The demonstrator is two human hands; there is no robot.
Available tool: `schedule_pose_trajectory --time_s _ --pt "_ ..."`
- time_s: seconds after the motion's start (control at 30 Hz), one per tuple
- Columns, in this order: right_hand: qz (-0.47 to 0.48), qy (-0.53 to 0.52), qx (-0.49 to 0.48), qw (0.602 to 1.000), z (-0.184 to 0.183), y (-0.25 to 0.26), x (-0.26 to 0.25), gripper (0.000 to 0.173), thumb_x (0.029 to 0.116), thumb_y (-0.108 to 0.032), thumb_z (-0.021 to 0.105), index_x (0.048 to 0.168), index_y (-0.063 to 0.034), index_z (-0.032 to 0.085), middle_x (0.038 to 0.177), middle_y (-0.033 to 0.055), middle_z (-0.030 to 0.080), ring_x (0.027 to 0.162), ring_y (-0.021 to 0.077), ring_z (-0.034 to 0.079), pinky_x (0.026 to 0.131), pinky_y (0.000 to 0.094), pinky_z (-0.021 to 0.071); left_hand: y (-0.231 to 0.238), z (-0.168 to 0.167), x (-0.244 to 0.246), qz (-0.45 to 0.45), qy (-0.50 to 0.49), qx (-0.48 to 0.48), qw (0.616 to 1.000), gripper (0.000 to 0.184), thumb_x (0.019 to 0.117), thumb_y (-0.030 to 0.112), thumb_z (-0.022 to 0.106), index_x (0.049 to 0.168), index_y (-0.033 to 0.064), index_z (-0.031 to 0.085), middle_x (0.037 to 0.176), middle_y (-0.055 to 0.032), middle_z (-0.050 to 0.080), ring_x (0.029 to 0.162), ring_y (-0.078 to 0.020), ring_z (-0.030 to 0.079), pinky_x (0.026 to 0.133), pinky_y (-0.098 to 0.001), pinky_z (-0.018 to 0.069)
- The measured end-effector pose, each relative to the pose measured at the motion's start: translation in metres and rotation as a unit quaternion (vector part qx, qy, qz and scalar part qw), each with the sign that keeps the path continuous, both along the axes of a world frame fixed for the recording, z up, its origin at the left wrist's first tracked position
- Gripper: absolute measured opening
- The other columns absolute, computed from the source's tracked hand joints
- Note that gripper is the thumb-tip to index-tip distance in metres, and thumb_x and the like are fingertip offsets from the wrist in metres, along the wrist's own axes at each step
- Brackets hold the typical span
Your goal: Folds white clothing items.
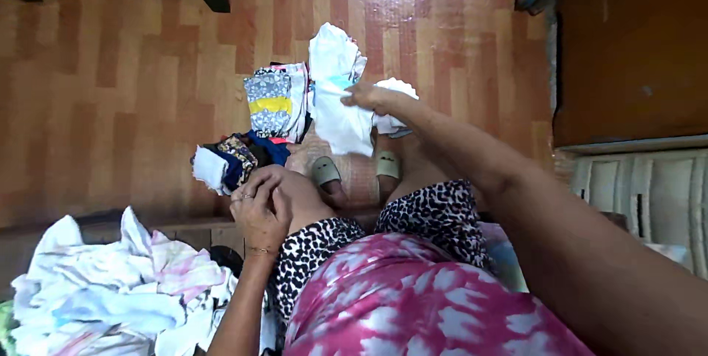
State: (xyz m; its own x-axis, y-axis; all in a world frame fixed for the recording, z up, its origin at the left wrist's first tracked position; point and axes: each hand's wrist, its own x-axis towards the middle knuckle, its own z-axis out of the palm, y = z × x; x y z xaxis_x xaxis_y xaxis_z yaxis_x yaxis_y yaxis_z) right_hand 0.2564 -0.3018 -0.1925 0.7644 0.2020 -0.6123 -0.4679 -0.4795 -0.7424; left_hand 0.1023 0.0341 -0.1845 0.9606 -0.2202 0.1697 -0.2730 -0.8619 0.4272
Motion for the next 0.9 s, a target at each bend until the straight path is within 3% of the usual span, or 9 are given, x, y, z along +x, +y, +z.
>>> schedule_pose_trajectory --time_s 0.07,0.13,0.27,0.33,0.4,0.53,0.63,0.77,0.9 --pt "0.01 -0.078 -0.066 0.995 -0.003 -0.016 0.045 0.034 0.1069 -0.023 0.053 0.127 0.002 0.063 0.121 0.0224 0.065 0.109 0.0309 0.064 0.098 0.0507 0.0499 -0.002 0.001 0.01 0.006 0.005 -0.001 1.0 0.039 0.1019 0.032 0.044 0.113 0.012 0.076 0.13 -0.0115 0.067 0.123 -0.0357 0.058 0.102 -0.0555 0.0423" --pt "0.026 -0.143 -0.136 0.98 0.002 -0.028 0.093 0.036 0.1072 -0.024 0.052 0.13 0.0016 0.064 0.125 0.0258 0.065 0.117 0.0383 0.063 0.103 0.0574 0.0471 -0.002 0.0 0.018 0.012 0.009 0.004 1.0 0.039 0.1003 0.031 0.044 0.108 0.0111 0.077 0.125 -0.013 0.069 0.118 -0.0371 0.06 0.097 -0.0554 0.0446" --pt "0.026 -0.228 -0.228 0.946 -0.001 -0.036 0.168 0.032 0.107 -0.021 0.049 0.131 -0.0075 0.065 0.129 0.0215 0.066 0.123 0.0387 0.062 0.105 0.0591 0.0467 -0.001 0.001 0.028 0.025 0.014 -0.002 1.0 0.038 0.1001 0.033 0.046 0.105 0.0137 0.078 0.118 -0.0115 0.072 0.112 -0.0331 0.063 0.093 -0.049 0.0466" --pt "0.029 -0.257 -0.249 0.934 -0.024 -0.034 0.19 0.032 0.1063 -0.018 0.048 0.133 -0.013 0.065 0.128 0.0193 0.067 0.121 0.0388 0.063 0.103 0.0612 0.0476 0.001 0.003 0.031 0.032 0.019 -0.008 0.999 0.037 0.0998 0.032 0.047 0.103 0.0128 0.078 0.117 -0.0121 0.071 0.112 -0.0322 0.062 0.094 -0.0477 0.0468" --pt "0.048 -0.279 -0.266 0.921 -0.07 -0.033 0.203 0.036 0.1044 -0.016 0.049 0.137 -0.0168 0.064 0.131 0.018 0.067 0.124 0.0403 0.062 0.104 0.0656 0.0461 0.002 0.003 0.032 0.037 0.024 -0.01 0.999 0.037 0.1 0.033 0.047 0.102 0.013 0.078 0.116 -0.0115 0.071 0.111 -0.0302 0.062 0.095 -0.045 0.0462" --pt "0.075 -0.196 -0.241 0.948 -0.174 -0.019 0.177 0.05 0.0995 -0.022 0.061 0.149 -0.0166 0.054 0.144 0.0207 0.058 0.136 0.0452 0.05 0.107 0.0752 0.0354 0.001 0.002 0.037 0.041 0.028 -0.011 0.999 0.037 0.0997 0.033 0.047 0.1 0.0123 0.078 0.115 -0.0117 0.071 0.111 -0.0297 0.062 0.096 -0.0432 0.0451" --pt "0.124 -0.151 -0.221 0.955 -0.198 -0.009 0.147 0.051 0.0993 -0.02 0.062 0.149 -0.0163 0.053 0.143 0.019 0.059 0.133 0.0419 0.055 0.105 0.0691 0.0428 0.002 0.0 0.04 0.047 0.024 -0.016 0.998 0.037 0.0996 0.033 0.047 0.1 0.0133 0.078 0.115 -0.0111 0.071 0.111 -0.0281 0.062 0.097 -0.0413 0.0452" --pt "0.268 -0.147 -0.203 0.93 -0.162 -0.009 0.107 0.036 0.1038 -0.012 0.052 0.138 -0.0109 0.062 0.127 0.0206 0.068 0.12 0.0422 0.064 0.102 0.0647 0.0475 0.002 0.0 0.041 0.048 0.028 -0.022 0.998 0.036 0.0997 0.033 0.047 0.102 0.0136 0.078 0.117 -0.0108 0.071 0.112 -0.0301 0.062 0.095 -0.0449 0.0461" --pt "0.388 -0.163 -0.195 0.886 -0.101 -0.024 0.031 0.024 0.1007 -0.014 0.06 0.122 -0.0097 0.071 0.115 0.0204 0.071 0.11 0.0427 0.067 0.094 0.0675 0.0508 -0.007 0.011 0.033 0.06 0.052 -0.013 0.997 0.028 0.0959 0.029 0.056 0.104 0.0134 0.078 0.12 -0.01 0.071 0.118 -0.0323 0.062 0.102 -0.0535 0.0456"
